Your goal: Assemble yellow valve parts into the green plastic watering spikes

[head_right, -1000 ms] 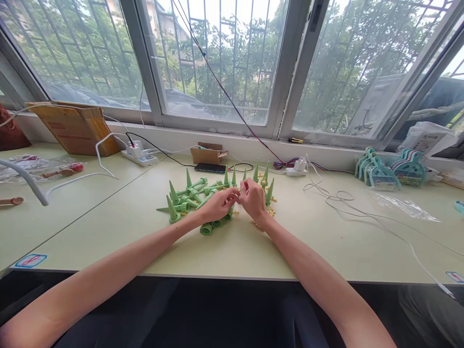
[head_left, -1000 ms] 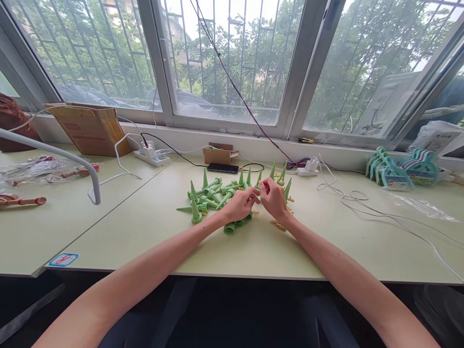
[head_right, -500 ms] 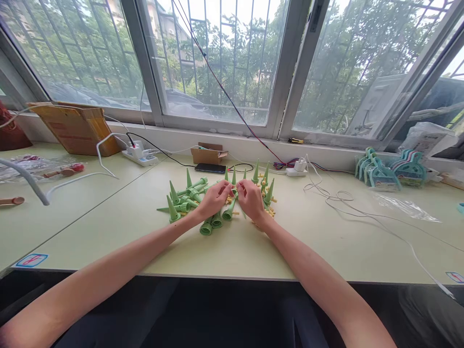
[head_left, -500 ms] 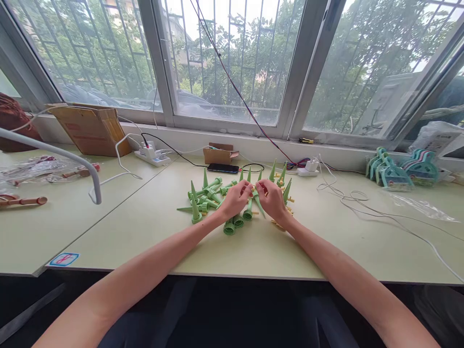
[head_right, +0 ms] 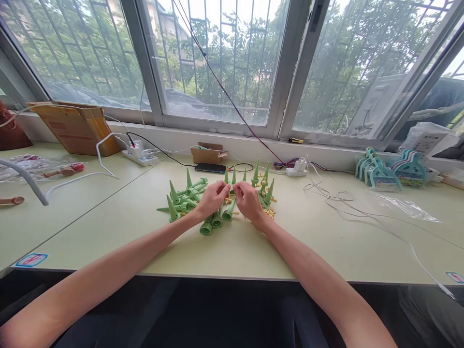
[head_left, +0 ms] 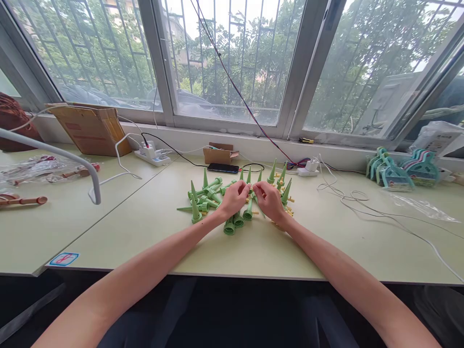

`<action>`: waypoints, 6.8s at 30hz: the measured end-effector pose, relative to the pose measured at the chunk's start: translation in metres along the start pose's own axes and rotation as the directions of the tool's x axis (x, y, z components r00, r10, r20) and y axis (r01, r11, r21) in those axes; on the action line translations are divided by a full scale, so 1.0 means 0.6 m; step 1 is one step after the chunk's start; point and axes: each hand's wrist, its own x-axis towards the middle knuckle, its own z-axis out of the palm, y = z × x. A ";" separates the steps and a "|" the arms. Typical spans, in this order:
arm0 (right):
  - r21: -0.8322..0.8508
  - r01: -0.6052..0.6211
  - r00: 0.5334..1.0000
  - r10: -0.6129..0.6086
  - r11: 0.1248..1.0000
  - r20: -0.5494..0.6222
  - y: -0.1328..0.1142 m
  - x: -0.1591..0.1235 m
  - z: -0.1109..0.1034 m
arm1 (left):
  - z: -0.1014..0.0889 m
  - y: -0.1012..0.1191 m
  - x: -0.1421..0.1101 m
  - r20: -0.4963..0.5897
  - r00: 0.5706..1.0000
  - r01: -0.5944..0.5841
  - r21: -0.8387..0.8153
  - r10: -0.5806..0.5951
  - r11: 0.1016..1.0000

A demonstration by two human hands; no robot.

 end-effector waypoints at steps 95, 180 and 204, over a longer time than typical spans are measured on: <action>-0.068 -0.101 0.993 0.096 0.993 -0.074 -0.006 0.000 0.000 | -0.002 -0.002 -0.009 0.138 0.978 -0.194 0.354 0.154 0.915; -0.027 -0.007 0.998 0.009 1.000 0.058 -0.008 -0.007 0.010 | -0.006 -0.004 -0.002 -0.143 0.963 -0.175 0.317 0.230 0.932; 0.027 -0.058 0.991 0.055 0.998 0.125 -0.010 -0.008 0.008 | -0.008 -0.012 0.003 -0.148 0.958 -0.192 0.305 0.246 0.933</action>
